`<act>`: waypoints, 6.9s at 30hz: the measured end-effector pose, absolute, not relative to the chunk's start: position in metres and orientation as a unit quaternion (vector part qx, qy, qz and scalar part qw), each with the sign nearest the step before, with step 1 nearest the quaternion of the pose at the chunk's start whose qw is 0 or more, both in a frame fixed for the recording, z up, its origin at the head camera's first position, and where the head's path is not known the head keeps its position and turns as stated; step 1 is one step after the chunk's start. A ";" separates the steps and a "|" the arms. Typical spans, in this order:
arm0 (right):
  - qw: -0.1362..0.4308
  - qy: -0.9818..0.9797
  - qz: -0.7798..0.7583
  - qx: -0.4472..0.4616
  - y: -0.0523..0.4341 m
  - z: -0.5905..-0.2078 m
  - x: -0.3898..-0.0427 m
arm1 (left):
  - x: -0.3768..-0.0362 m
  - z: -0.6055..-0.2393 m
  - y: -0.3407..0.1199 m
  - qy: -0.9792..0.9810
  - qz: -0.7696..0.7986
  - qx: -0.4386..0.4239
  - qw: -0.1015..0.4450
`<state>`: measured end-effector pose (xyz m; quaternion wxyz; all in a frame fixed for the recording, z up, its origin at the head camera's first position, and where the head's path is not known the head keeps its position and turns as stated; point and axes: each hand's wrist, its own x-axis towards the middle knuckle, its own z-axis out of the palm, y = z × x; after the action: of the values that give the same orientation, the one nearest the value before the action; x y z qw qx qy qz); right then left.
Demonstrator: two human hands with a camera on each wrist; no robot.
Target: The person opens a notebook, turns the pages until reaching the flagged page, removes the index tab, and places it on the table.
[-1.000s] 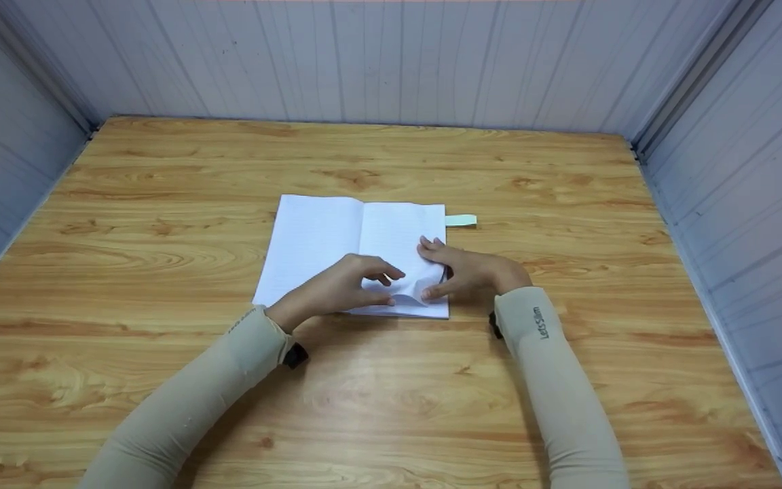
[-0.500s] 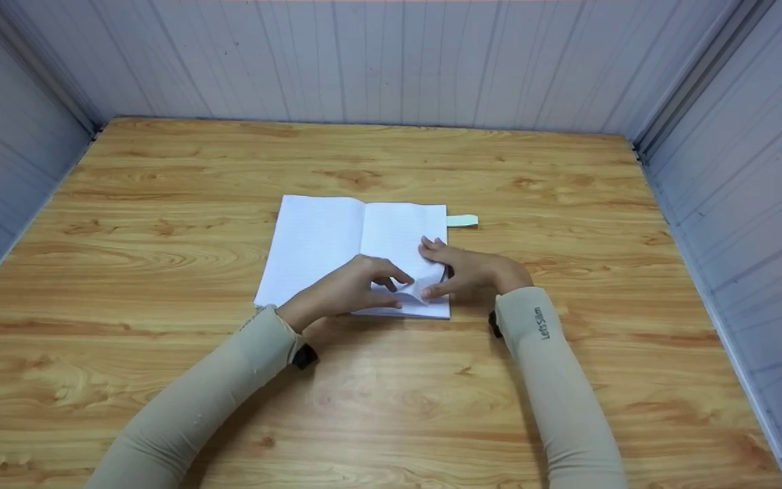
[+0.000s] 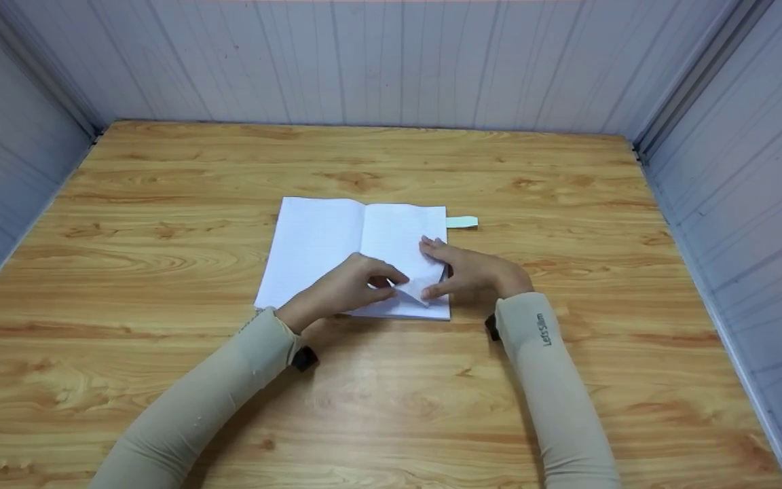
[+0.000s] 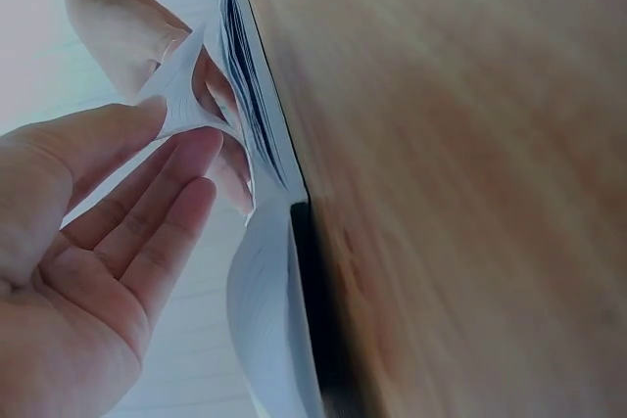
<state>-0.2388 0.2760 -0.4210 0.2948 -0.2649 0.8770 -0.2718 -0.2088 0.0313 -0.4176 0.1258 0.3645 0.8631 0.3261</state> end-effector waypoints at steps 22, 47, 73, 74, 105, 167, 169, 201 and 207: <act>0.200 0.889 -0.356 -0.206 0.282 -0.422 -0.238 | -0.208 -0.409 0.017 0.841 0.443 0.307 0.039; 0.235 0.889 -0.308 -0.244 0.280 -0.424 -0.238 | -0.211 -0.388 -0.027 0.794 0.566 0.222 -0.029; 0.268 0.887 -0.288 -0.243 0.276 -0.424 -0.236 | -0.218 -0.393 -0.060 0.827 0.433 0.342 -0.109; 0.267 0.887 -0.287 -0.243 0.276 -0.424 -0.236 | -0.218 -0.393 -0.062 0.831 0.418 0.350 -0.108; 0.296 0.887 -0.249 -0.251 0.271 -0.425 -0.235 | -0.226 -0.414 -0.115 0.916 0.201 0.257 0.234; 0.320 0.877 -0.233 -0.273 0.273 -0.422 -0.240 | -0.229 -0.416 -0.134 0.899 0.232 0.239 0.283; 0.320 0.876 -0.237 -0.272 0.273 -0.422 -0.240 | -0.229 -0.416 -0.135 0.899 0.231 0.242 0.283; 0.324 0.877 -0.237 -0.265 0.274 -0.420 -0.241 | -0.228 -0.417 -0.133 0.902 0.236 0.233 0.276; 0.319 0.880 -0.228 -0.268 0.274 -0.420 -0.242 | -0.228 -0.414 -0.131 0.906 0.225 0.231 0.274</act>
<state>-0.2415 0.2744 -0.4200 0.3194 -0.2678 0.8799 -0.2282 -0.2279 -0.1307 -0.4140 0.2741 0.2306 0.9060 0.2255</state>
